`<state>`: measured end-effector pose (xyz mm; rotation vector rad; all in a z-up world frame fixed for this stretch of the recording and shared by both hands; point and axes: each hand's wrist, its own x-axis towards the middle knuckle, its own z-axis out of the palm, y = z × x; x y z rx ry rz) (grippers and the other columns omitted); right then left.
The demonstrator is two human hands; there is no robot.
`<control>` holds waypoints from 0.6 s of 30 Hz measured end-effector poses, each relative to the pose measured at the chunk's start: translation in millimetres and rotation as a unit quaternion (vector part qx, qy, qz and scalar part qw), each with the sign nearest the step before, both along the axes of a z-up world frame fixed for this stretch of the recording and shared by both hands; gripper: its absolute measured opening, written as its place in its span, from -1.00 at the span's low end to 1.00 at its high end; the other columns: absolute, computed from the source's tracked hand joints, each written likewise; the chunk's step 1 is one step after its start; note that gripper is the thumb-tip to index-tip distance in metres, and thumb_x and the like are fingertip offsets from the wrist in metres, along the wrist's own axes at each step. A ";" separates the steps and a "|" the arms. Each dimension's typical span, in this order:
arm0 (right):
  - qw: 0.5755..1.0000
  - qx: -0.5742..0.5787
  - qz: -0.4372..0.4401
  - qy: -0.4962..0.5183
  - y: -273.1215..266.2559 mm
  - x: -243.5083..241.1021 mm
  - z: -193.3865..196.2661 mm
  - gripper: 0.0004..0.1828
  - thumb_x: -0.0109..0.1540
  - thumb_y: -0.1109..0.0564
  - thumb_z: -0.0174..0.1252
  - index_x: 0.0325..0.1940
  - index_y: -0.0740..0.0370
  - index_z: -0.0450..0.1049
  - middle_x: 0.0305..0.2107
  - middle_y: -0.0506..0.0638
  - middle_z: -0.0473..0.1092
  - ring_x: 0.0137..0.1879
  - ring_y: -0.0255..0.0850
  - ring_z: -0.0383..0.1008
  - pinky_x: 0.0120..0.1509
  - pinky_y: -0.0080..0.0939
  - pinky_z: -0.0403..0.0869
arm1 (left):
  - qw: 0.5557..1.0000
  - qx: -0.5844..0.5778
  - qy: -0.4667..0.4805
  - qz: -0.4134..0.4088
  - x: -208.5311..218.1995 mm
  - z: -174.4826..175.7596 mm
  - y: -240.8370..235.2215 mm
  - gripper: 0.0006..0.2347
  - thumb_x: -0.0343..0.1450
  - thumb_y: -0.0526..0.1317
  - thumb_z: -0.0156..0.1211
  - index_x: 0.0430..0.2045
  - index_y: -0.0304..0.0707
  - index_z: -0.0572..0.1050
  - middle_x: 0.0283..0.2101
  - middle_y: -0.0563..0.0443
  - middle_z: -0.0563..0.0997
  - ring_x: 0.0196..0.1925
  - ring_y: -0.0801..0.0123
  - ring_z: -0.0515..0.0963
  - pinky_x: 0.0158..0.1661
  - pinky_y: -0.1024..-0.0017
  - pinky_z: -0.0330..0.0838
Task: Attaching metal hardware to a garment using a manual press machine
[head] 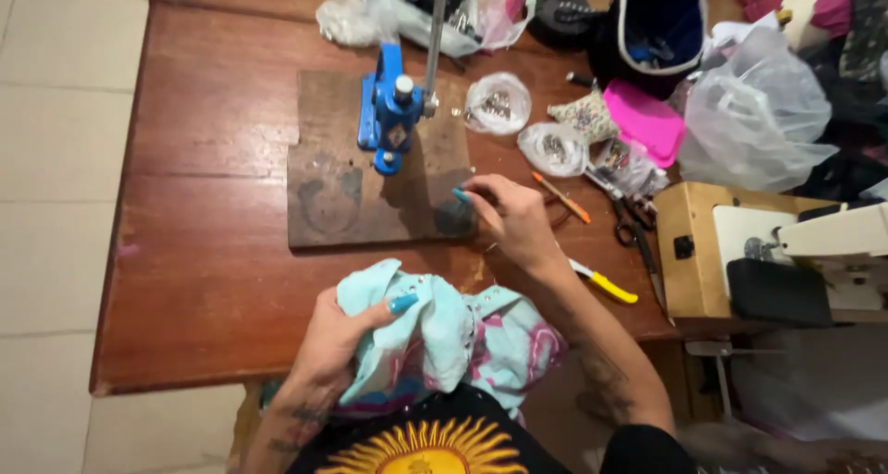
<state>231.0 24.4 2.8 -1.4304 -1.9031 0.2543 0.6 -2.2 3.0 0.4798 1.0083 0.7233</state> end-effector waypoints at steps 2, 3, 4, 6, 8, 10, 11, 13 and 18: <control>0.999 -0.020 0.016 -0.040 -4.9 -8.1 0.1 -0.90 0.18 0.22 -0.03 -0.28 0.31 0.33 -0.39 0.07 0.34 -0.26 -0.13 0.35 -0.11 -0.23 0.32 | 1.000 0.011 -0.010 -0.004 -2.7 -7.5 -1.4 -0.59 0.02 -0.46 0.22 -0.23 -0.55 0.45 -0.33 -0.17 0.55 -0.35 0.33 0.48 -0.28 0.41 0.41; 0.996 -0.033 0.032 -0.083 -6.8 -11.3 2.7 -0.88 0.23 0.19 -0.13 -0.27 0.30 0.28 -0.40 0.08 0.27 -0.27 -0.09 0.28 -0.11 -0.18 0.27 | 0.999 0.030 -0.023 -0.008 -3.4 -9.5 -0.8 -0.59 0.02 -0.45 0.23 -0.24 -0.55 0.44 -0.34 -0.15 0.55 -0.34 0.34 0.48 -0.28 0.41 0.41; 0.996 -0.021 0.031 -0.086 -8.3 -10.0 -1.3 -0.88 0.23 0.19 -0.13 -0.27 0.30 0.28 -0.40 0.08 0.27 -0.27 -0.09 0.28 -0.11 -0.18 0.27 | 0.999 0.042 -0.026 -0.008 -2.7 -7.2 -1.1 -0.59 0.02 -0.45 0.23 -0.24 -0.55 0.44 -0.34 -0.15 0.55 -0.34 0.34 0.48 -0.28 0.41 0.41; 0.994 0.039 0.046 -0.088 -9.9 -8.6 -8.2 -0.87 0.22 0.16 -0.10 -0.31 0.28 0.29 -0.43 0.03 0.28 -0.31 -0.15 0.30 -0.14 -0.25 0.31 | 1.000 -0.004 0.005 0.005 -2.7 -1.3 -2.6 -0.57 0.01 -0.49 0.21 -0.21 -0.56 0.45 -0.29 -0.23 0.56 -0.31 0.28 0.49 -0.25 0.39 0.40; 0.993 0.051 0.054 -0.094 -4.5 -10.0 -8.1 -0.87 0.22 0.16 -0.09 -0.31 0.29 0.29 -0.44 0.03 0.29 -0.33 -0.16 0.31 -0.17 -0.24 0.31 | 1.000 -0.008 0.001 0.012 0.0 2.6 2.9 -0.59 0.03 -0.50 0.21 -0.22 -0.56 0.45 -0.32 -0.23 0.56 -0.34 0.27 0.48 -0.28 0.37 0.40; 0.992 0.052 0.057 -0.097 -9.9 -12.4 -12.2 -0.88 0.21 0.17 -0.08 -0.31 0.30 0.29 -0.44 0.03 0.30 -0.36 -0.17 0.31 -0.20 -0.24 0.31 | 1.000 -0.022 0.000 0.015 0.4 1.8 0.6 -0.61 0.04 -0.51 0.20 -0.24 -0.56 0.46 -0.36 -0.23 0.55 -0.37 0.26 0.48 -0.32 0.35 0.41; 0.987 0.055 0.070 -0.133 -13.2 -13.4 -14.3 -0.85 0.21 0.13 -0.07 -0.31 0.28 0.31 -0.46 0.02 0.30 -0.37 -0.18 0.32 -0.26 -0.23 0.31 | 1.000 -0.017 0.002 0.016 0.4 0.1 -0.3 -0.63 0.04 -0.51 0.21 -0.26 -0.57 0.47 -0.38 -0.21 0.56 -0.40 0.29 0.47 -0.35 0.37 0.40; 0.979 0.072 0.082 -0.172 -12.9 -14.8 -14.0 -0.83 0.21 0.10 -0.07 -0.32 0.26 0.32 -0.47 0.01 0.30 -0.39 -0.19 0.32 -0.32 -0.23 0.30 | 1.000 0.002 0.002 0.019 1.4 11.3 6.3 -0.64 0.04 -0.51 0.22 -0.28 -0.58 0.48 -0.41 -0.19 0.56 -0.43 0.31 0.46 -0.38 0.39 0.39; 0.969 0.114 0.075 -0.206 -22.9 -17.2 -2.5 -0.82 0.20 0.05 -0.04 -0.37 0.21 0.30 -0.61 -0.04 0.23 -0.51 -0.20 0.24 -0.46 -0.25 0.23 | 0.999 -0.044 0.018 -0.002 3.5 33.9 8.0 -0.62 0.05 -0.51 0.20 -0.24 -0.59 0.48 -0.36 -0.30 0.56 -0.37 0.19 0.49 -0.32 0.31 0.41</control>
